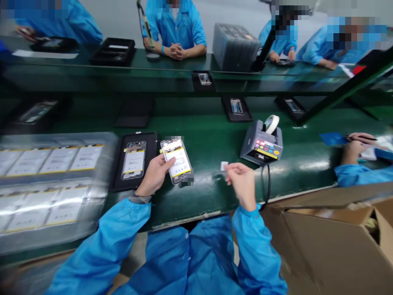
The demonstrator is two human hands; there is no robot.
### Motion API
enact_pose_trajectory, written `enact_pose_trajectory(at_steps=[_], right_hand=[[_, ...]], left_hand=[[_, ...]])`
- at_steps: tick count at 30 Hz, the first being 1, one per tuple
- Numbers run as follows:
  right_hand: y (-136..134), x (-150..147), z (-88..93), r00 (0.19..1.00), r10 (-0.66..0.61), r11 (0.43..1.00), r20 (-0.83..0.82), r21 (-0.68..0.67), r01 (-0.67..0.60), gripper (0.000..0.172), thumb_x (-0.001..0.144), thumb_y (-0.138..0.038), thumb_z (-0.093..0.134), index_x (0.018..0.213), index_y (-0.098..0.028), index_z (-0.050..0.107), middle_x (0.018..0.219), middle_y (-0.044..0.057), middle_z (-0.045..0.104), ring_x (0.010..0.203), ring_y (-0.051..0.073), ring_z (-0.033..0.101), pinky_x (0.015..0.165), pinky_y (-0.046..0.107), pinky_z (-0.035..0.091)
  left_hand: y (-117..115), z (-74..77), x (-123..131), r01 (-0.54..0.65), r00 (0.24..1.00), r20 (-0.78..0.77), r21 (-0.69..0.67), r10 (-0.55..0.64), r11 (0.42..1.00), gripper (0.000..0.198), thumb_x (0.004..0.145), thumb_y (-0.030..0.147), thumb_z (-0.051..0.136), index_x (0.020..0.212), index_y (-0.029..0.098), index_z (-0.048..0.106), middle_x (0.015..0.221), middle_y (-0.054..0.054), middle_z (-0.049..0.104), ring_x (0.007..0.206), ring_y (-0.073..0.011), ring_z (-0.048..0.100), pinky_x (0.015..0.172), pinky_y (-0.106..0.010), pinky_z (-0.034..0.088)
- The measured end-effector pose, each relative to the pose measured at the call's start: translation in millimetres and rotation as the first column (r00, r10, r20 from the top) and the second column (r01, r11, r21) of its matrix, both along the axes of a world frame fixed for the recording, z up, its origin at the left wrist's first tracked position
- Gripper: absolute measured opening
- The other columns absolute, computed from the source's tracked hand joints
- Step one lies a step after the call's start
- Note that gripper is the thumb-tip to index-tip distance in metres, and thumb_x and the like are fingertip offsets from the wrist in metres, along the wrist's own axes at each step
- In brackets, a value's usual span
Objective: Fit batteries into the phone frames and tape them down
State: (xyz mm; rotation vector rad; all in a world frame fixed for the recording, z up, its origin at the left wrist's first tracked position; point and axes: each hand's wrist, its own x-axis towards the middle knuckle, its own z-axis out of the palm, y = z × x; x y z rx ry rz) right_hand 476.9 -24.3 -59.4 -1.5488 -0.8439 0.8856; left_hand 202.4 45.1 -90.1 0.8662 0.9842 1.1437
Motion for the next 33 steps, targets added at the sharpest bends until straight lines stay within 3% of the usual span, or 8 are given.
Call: enact_pose_trajectory(at_steps=[3,7,14,33], right_hand=[[0,-59,-7.7,0.969,0.246,0.969,-0.022,-0.014,-0.247,0.04,0.073,-0.053,0.085,0.076,-0.017,0.069,0.05,0.0,0.059,0.043,0.013,0.05,0.043,0.024,0.039],[11,-97,-16.0,0.932,0.361,0.932,-0.02,0.016,-0.361,0.039,0.075,-0.053,0.082,0.075,-0.017,0.068,0.05,-0.002,0.056,0.044,0.012,0.045,0.046,0.024,0.034],[17,-98,-17.8,0.919,0.393,0.919,0.027,0.003,-0.394,0.035,0.078,-0.05,0.08,0.077,-0.017,0.067,0.05,-0.005,0.05,0.047,0.011,0.038,0.049,0.025,0.03],[18,-104,-21.8,0.916,0.365,0.928,0.165,0.018,-0.373,0.03,0.082,-0.046,0.075,0.077,-0.018,0.066,0.052,-0.005,0.049,0.048,0.012,0.04,0.051,0.026,0.033]], left_hand=[[1,-3.7,0,-0.007,1.0,-0.017,0.056,0.008,0.998,0.064,0.071,0.049,0.091,0.117,0.01,0.069,0.12,-0.016,0.075,0.106,-0.0304,0.072,0.097,-0.043,0.058],[1,-4.9,-1,0.008,1.0,-0.025,0.088,-0.006,0.996,0.064,0.073,0.05,0.09,0.118,0.011,0.068,0.12,-0.016,0.075,0.107,-0.0326,0.072,0.094,-0.045,0.059],[1,-3.7,-2,0.024,0.999,-0.027,0.109,-0.021,0.994,0.064,0.076,0.051,0.088,0.121,0.011,0.067,0.122,-0.016,0.075,0.11,-0.0333,0.071,0.094,-0.044,0.059],[2,-1.8,-3,-0.002,0.999,-0.038,0.121,0.006,0.993,0.066,0.075,0.054,0.088,0.12,0.011,0.067,0.121,-0.016,0.075,0.109,-0.0328,0.072,0.092,-0.043,0.06]])
